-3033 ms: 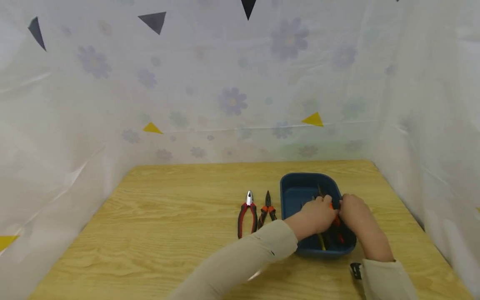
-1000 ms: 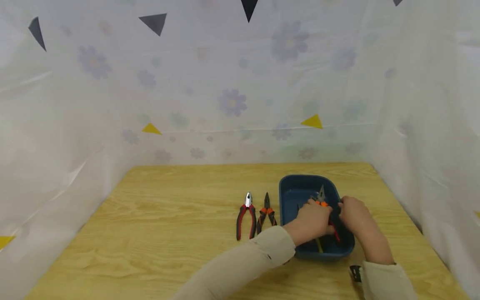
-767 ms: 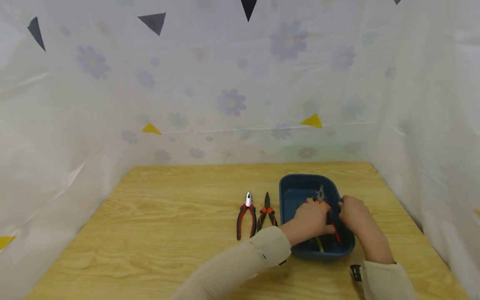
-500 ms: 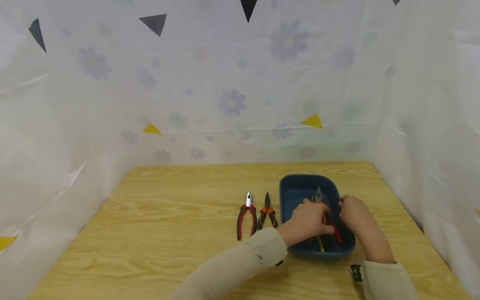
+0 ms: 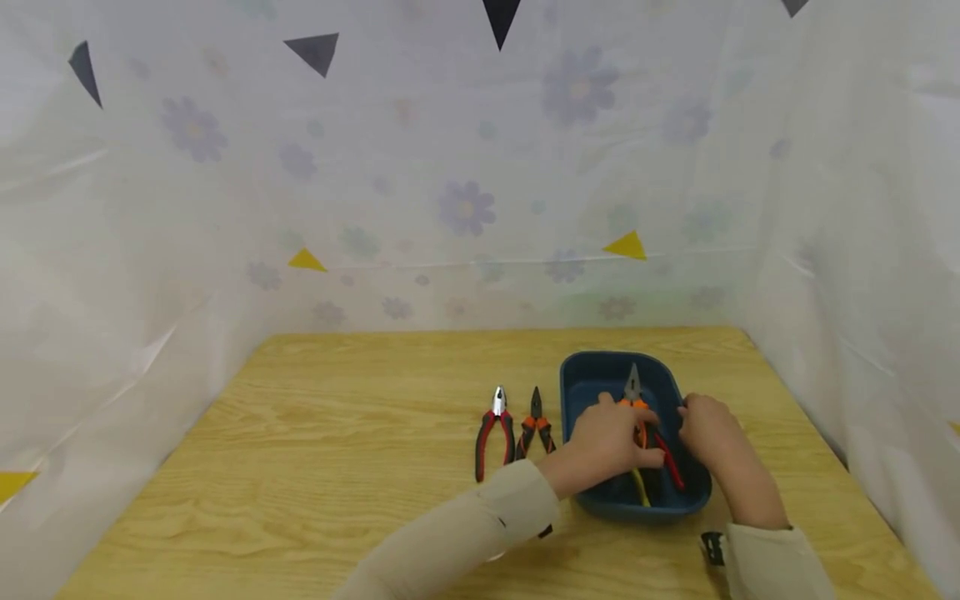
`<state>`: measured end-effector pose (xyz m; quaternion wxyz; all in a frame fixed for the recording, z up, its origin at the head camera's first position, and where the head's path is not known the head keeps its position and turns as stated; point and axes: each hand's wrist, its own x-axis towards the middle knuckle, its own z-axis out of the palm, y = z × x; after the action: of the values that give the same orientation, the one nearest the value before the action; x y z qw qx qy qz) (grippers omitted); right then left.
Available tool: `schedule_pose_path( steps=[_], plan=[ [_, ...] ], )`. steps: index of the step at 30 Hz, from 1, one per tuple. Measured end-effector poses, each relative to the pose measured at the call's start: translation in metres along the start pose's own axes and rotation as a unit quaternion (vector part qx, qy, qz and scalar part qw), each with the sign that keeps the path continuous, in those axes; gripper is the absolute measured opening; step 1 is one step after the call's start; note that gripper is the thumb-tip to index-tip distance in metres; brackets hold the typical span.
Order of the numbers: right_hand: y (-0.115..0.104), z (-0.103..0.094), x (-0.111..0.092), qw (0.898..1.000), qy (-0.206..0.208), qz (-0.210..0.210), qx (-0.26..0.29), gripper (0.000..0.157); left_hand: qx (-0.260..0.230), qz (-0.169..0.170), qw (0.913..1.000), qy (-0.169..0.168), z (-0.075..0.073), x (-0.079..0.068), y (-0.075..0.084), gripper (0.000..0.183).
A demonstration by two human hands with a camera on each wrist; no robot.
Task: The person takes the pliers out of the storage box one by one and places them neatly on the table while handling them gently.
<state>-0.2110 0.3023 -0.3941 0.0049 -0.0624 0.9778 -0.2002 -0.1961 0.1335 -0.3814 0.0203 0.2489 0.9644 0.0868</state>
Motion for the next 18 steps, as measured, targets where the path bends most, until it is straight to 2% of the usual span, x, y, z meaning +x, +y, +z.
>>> schedule_pose_path(
  steps=[12, 18],
  plan=[
    [0.002, 0.004, 0.000, 1.000, -0.003, 0.003, -0.004, 0.026, -0.017, 0.012, 0.9987, 0.046, -0.010, -0.015, -0.017, 0.045],
    [0.000, 0.005, -0.001, 1.000, 0.027, -0.003, -0.014, 0.024, -0.069, -0.004, 0.9963, 0.051, -0.021, -0.026, -0.028, 0.048]
  ],
)
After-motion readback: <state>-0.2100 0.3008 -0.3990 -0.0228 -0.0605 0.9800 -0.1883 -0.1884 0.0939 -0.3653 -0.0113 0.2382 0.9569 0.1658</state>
